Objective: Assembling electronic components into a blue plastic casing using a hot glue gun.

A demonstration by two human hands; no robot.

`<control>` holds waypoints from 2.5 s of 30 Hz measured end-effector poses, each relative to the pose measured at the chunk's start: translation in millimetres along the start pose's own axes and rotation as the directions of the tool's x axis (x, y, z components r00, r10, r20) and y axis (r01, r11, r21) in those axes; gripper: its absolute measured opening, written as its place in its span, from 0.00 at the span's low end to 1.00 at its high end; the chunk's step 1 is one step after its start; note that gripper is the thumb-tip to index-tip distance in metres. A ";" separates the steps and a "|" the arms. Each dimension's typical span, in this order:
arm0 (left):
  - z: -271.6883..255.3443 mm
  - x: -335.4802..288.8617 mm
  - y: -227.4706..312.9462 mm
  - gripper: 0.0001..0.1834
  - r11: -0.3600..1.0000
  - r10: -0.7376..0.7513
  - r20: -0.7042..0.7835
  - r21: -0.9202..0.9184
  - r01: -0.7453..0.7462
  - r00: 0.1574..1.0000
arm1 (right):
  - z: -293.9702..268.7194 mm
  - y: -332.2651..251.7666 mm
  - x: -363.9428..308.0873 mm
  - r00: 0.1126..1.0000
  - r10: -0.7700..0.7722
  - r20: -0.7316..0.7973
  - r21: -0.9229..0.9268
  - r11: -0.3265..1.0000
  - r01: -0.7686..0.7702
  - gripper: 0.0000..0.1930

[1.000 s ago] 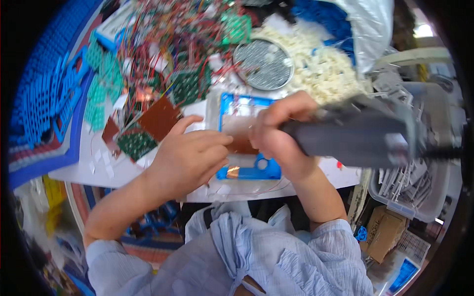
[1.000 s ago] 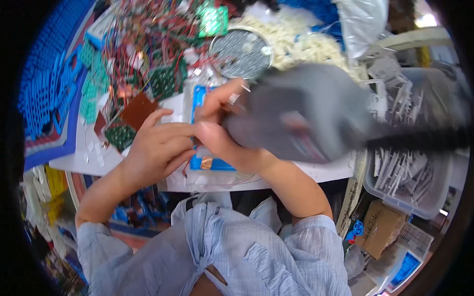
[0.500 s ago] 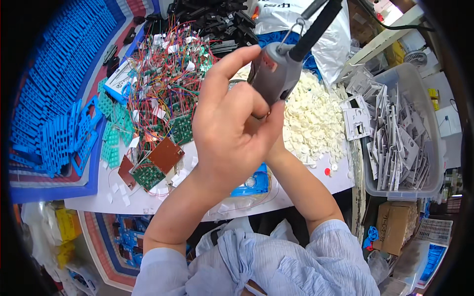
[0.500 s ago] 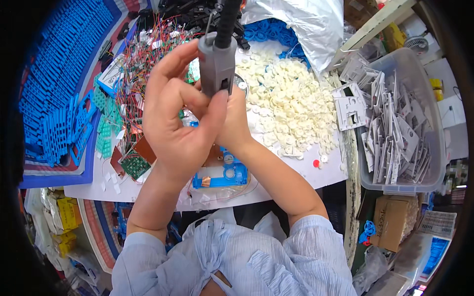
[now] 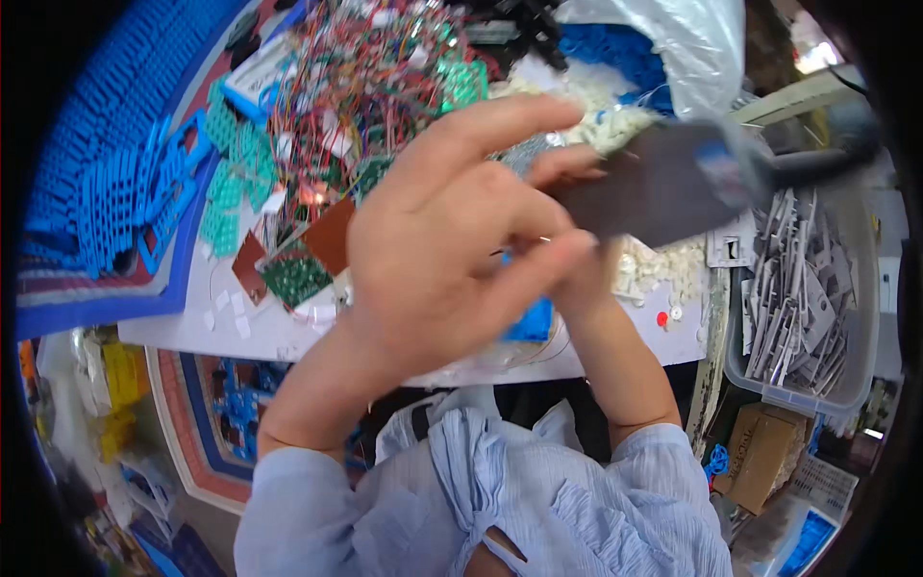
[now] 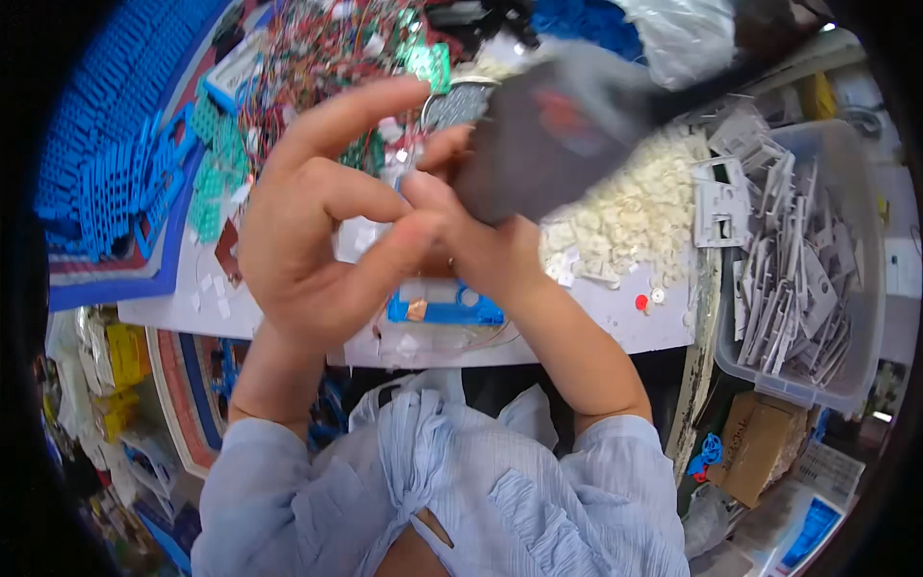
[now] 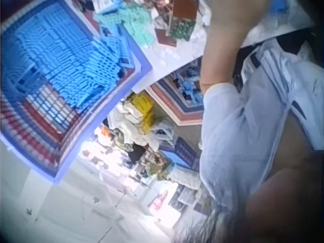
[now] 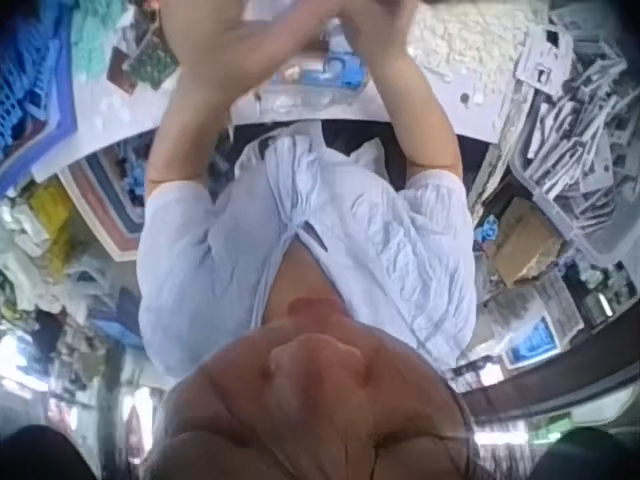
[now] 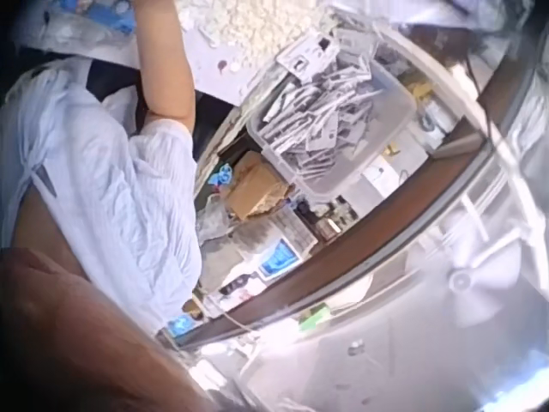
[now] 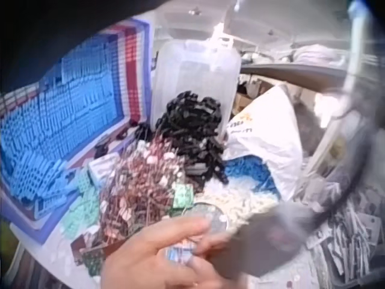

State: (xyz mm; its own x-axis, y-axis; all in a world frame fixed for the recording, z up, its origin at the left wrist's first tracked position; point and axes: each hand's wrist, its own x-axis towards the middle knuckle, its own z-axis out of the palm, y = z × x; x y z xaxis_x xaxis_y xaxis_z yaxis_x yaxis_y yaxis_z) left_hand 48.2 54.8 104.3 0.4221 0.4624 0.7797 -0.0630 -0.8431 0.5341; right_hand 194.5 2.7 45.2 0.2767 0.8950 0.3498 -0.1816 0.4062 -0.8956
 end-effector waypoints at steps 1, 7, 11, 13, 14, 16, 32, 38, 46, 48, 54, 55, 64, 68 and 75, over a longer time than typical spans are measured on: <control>-5.6 -20.0 -12.0 0.09 0.998 -0.056 0.038 -0.021 0.057 0.998 | -11.5 -0.6 -4.6 0.995 -0.018 0.093 0.020 1.000 0.016 0.13; -13.1 -134.5 -37.1 0.10 0.955 -0.269 0.487 0.248 0.164 0.831 | -14.5 -4.9 -45.6 0.951 -0.067 0.301 0.208 0.978 0.003 0.15; -10.9 -149.5 -35.2 0.12 0.960 -0.238 0.452 0.246 0.136 0.860 | -10.7 9.8 -54.7 0.973 -0.078 0.217 0.223 0.974 0.028 0.15; -10.1 -148.0 -36.8 0.13 0.960 -0.237 0.451 0.242 0.138 0.861 | -11.3 14.6 -55.5 0.977 -0.061 0.206 0.217 0.976 0.015 0.16; -9.2 -147.9 -37.4 0.13 0.961 -0.237 0.449 0.239 0.140 0.862 | -11.6 16.5 -56.2 0.978 -0.052 0.200 0.214 0.977 0.009 0.16; -10.7 -150.1 -36.4 0.13 0.959 -0.245 0.441 0.244 0.148 0.863 | -11.5 19.3 -56.7 0.979 -0.043 0.201 0.205 0.979 0.001 0.17; -10.6 -154.4 -36.5 0.15 0.957 -0.263 0.411 0.226 0.182 0.873 | -16.3 27.9 -55.2 0.970 -0.111 0.216 0.257 0.965 0.053 0.18; -11.5 -152.4 -36.4 0.15 0.955 -0.269 0.420 0.233 0.184 0.867 | -13.6 36.7 -56.8 0.965 -0.210 0.157 0.300 0.941 0.156 0.17; -10.6 -152.7 -36.6 0.14 0.953 -0.267 0.419 0.245 0.175 0.868 | -17.6 42.0 -58.0 0.938 -0.286 0.198 0.324 0.922 0.213 0.16; -11.0 -152.7 -35.8 0.14 0.952 -0.271 0.423 0.249 0.177 0.864 | -18.2 41.7 -57.9 0.934 -0.281 0.220 0.327 0.923 0.201 0.16; -11.0 -153.1 -36.0 0.15 0.955 -0.267 0.423 0.235 0.180 0.866 | -26.3 35.0 -50.9 0.905 -0.220 0.365 0.279 0.953 0.119 0.18; -10.9 -153.0 -36.1 0.15 0.956 -0.266 0.422 0.229 0.182 0.867 | -24.9 32.0 -51.4 0.912 -0.198 0.361 0.265 0.959 0.103 0.19; -10.9 -155.4 -37.5 0.11 0.958 -0.262 0.424 0.226 0.179 0.867 | -21.6 24.1 -41.2 0.899 -0.102 0.426 0.205 0.979 0.014 0.20; -10.9 -156.3 -37.9 0.10 0.957 -0.261 0.430 0.230 0.175 0.864 | -17.3 22.7 -40.3 0.910 -0.061 0.411 0.156 0.988 -0.005 0.20; -9.5 -160.4 -41.0 0.06 0.957 -0.249 0.413 0.244 0.157 0.876 | 9.2 13.8 -31.6 0.945 0.153 0.291 -0.097 0.987 -0.130 0.20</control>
State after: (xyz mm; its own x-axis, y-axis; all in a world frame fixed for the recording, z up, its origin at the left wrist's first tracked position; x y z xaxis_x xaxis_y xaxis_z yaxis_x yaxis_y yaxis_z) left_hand -25.5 17.8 -39.6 0.7587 0.5019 0.4152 0.2264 -0.8009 0.5544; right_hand 174.6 -18.3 24.3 -0.0408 0.9610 0.2735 -0.1236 0.2668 -0.9558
